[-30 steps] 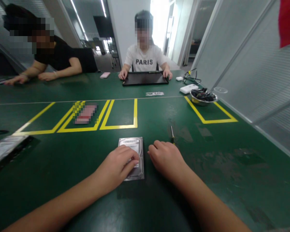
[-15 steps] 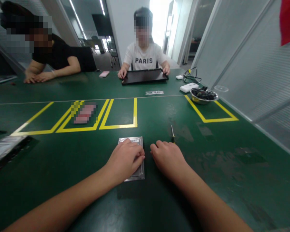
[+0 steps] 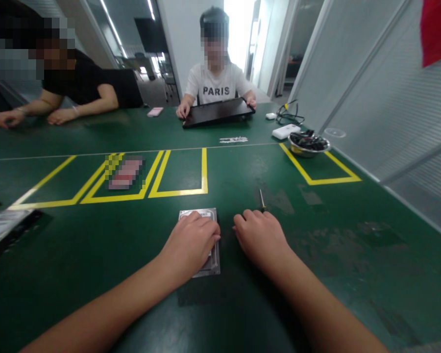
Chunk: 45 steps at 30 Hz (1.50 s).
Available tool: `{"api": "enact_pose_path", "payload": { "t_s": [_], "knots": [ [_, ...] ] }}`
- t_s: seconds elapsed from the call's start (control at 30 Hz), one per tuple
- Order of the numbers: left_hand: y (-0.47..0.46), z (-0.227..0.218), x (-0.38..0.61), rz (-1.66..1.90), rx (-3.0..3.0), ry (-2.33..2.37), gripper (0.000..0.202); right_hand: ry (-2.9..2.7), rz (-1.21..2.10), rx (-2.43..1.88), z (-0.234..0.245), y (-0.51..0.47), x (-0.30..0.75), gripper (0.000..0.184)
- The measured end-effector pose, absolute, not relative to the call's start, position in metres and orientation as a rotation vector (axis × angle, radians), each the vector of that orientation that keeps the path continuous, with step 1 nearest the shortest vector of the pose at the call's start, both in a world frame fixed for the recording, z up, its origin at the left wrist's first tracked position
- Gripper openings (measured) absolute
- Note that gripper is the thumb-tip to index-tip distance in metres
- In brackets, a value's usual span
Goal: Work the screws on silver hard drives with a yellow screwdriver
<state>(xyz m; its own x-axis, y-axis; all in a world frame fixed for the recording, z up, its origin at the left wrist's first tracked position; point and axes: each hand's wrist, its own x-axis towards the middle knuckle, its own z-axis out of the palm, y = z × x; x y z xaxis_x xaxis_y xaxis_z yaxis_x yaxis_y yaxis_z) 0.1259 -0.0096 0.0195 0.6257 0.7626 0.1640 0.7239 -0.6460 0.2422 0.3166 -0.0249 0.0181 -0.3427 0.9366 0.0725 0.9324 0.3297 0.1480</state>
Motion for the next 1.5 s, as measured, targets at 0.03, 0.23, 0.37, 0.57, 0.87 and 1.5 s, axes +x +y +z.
{"api": "enact_pose_path", "payload": {
  "t_s": [0.03, 0.23, 0.37, 0.57, 0.87, 1.5],
  "knots": [
    [-0.010, 0.021, 0.126, 0.379, 2.687, 1.230, 0.016, 2.499, 0.274, 1.824, 0.019, -0.025, 0.318, 0.014],
    [-0.012, 0.020, 0.121, 0.459, 2.615, 1.162, 0.012, 2.173, 0.387, 2.065, 0.021, -0.024, 0.327, 0.021],
    [-0.009, 0.014, 0.118, 0.495, 2.585, 1.124, 0.008, 2.121, 0.388, 2.145, 0.022, -0.023, 0.334, 0.026],
    [-0.006, 0.015, 0.116, 0.481, 2.527, 1.106, 0.009, 2.012, 0.139, 2.182, 0.020, -0.021, 0.342, 0.026],
    [-0.002, 0.014, 0.116, 0.485, 2.518, 1.169, 0.014, 1.995, 0.038, 2.164, 0.018, -0.021, 0.342, 0.030],
    [-0.006, 0.017, 0.127, 0.388, 2.600, 1.244, 0.014, 2.008, 0.003, 2.136, 0.025, -0.025, 0.339, 0.030]
  ]
}}
